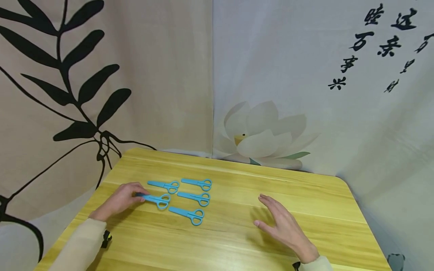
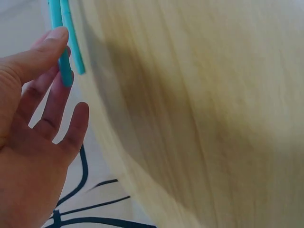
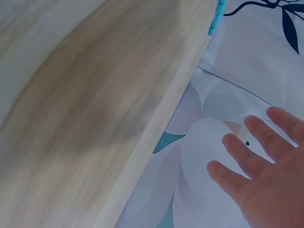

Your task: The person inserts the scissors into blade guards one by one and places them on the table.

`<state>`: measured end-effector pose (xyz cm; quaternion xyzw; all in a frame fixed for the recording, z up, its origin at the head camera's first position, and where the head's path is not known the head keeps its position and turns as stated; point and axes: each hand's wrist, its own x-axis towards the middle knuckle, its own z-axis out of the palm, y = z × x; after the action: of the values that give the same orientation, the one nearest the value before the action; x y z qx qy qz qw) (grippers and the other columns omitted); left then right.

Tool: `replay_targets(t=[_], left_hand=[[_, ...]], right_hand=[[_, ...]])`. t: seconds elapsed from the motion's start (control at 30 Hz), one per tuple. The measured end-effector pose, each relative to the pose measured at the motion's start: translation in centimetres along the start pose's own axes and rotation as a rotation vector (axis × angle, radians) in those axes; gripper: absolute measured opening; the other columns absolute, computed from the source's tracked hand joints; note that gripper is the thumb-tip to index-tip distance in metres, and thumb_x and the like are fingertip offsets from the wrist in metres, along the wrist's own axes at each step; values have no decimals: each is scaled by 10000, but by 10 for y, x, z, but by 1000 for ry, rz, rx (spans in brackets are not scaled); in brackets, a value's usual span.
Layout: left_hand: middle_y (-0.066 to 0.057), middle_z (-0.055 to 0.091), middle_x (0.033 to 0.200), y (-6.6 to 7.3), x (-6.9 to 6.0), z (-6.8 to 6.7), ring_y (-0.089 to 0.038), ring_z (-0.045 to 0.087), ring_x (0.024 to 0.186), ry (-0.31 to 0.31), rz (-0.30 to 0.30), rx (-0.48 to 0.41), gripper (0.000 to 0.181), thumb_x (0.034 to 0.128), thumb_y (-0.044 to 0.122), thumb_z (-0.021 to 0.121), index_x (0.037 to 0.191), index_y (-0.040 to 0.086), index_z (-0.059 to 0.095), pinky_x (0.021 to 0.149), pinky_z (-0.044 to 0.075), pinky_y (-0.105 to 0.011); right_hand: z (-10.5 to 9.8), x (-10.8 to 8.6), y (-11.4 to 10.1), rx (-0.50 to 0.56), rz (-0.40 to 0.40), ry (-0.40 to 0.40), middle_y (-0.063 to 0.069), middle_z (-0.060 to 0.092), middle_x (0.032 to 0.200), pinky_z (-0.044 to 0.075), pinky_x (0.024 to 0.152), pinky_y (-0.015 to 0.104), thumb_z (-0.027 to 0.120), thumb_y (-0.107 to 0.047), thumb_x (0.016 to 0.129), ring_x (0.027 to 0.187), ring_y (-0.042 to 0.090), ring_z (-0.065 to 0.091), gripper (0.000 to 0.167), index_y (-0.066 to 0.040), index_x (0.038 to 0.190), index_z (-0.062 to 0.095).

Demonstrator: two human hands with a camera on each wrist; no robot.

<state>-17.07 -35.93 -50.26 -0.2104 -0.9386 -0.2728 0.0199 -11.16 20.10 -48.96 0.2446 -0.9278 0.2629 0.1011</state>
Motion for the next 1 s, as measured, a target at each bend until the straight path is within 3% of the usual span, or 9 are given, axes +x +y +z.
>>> replay_targets(t=[0.33,0.67,0.83,1.0], left_hand=[[73,698,981,-12,4,7,-201,662,940,-41,-37,28,180,870,18,810,992,150,809,841,567,-428],[37,662,996,-12,3,10,-198,621,944,-46,-68,-71,163,865,38,824,994,136,808,836,538,-379],[30,668,1024,-12,1,9,-196,623,956,-51,-75,-75,194,873,62,827,1056,124,798,832,535,-349],[-45,694,1133,-4,-5,9,-300,651,1065,10,-92,-45,249,905,79,805,1152,87,775,916,547,-481]], right_hand=[[0,-2,1,-3,7,1,95,517,1538,459,1065,598,809,-379,907,1384,363,500,728,-77,1503,520],[-1,-5,0,10,8,8,79,517,1539,457,1066,594,807,-357,914,1386,352,499,708,-68,1497,526],[-1,-4,1,19,21,0,87,513,1542,450,1070,604,799,-366,919,1390,362,494,705,-69,1497,525],[-2,-5,5,9,39,6,99,505,1548,433,1084,609,782,-382,935,1403,368,476,703,-67,1504,516]])
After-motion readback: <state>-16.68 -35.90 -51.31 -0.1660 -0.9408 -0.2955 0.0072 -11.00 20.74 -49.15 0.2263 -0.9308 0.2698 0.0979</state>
